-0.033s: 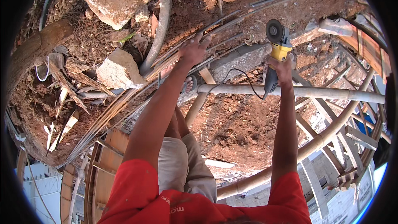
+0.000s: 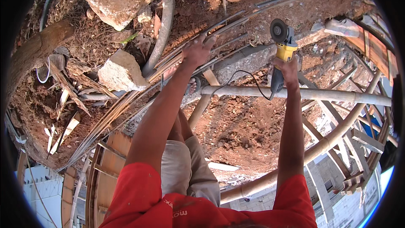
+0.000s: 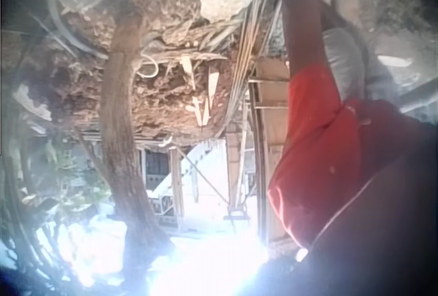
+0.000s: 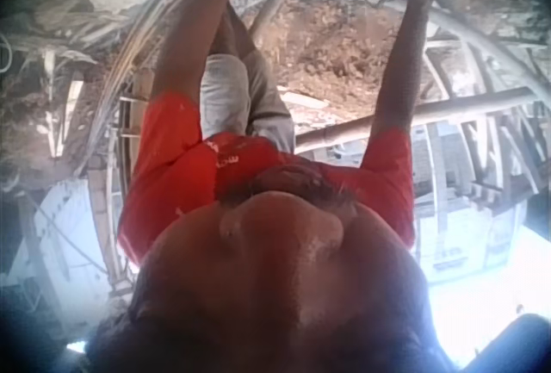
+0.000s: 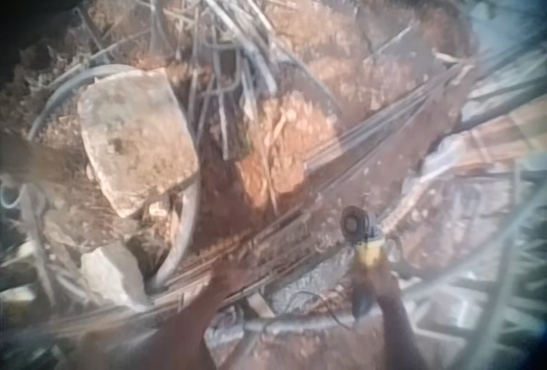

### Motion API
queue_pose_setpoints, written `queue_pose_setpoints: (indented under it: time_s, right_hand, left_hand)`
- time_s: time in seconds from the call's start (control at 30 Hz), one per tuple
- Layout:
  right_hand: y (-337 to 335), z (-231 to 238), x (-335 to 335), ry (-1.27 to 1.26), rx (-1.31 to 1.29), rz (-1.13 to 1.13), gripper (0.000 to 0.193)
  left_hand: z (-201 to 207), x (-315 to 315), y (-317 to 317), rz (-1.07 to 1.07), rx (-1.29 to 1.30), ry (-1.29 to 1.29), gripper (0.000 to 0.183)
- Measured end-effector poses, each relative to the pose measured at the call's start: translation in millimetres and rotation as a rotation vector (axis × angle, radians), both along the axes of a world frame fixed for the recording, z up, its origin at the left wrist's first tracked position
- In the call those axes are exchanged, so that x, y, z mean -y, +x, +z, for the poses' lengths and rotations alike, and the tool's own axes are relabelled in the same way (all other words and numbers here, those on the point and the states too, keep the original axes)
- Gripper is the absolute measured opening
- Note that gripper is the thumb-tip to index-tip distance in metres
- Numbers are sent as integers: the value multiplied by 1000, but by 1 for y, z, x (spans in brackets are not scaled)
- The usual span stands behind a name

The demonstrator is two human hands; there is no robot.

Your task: The person uses an angle grinder to cut several metal rods on a construction site. They position the grinder, cut through the rods, and then move the cut pieces aside.

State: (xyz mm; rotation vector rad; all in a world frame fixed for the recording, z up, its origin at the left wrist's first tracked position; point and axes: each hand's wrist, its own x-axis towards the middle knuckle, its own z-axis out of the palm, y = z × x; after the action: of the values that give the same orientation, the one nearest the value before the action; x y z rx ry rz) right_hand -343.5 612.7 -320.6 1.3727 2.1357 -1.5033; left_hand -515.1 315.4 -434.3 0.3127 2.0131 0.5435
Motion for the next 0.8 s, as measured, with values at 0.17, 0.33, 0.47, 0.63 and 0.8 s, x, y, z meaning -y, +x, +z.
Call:
queue_pose_setpoints:
  time_s: [0.17,0.33,0.47,0.63,0.8]
  right_hand:
    - [-45,-8,-14,121,79,151,37]
    - [-52,-37,-47,241,191,301,48]
    - [-64,-42,-55,269,194,338,49]
    - [-73,-48,-64,259,211,341,48]
    - [-79,-44,-59,284,221,347,47]
  left_hand:
    - [-14,0,-13,26,-24,-24,93]
    - [-14,-3,-12,25,-8,-74,97]
    - [-22,-1,-16,40,31,-42,94]
    - [-23,-3,-10,64,-70,-53,92]
    - [-20,-3,-12,53,13,-80,95]
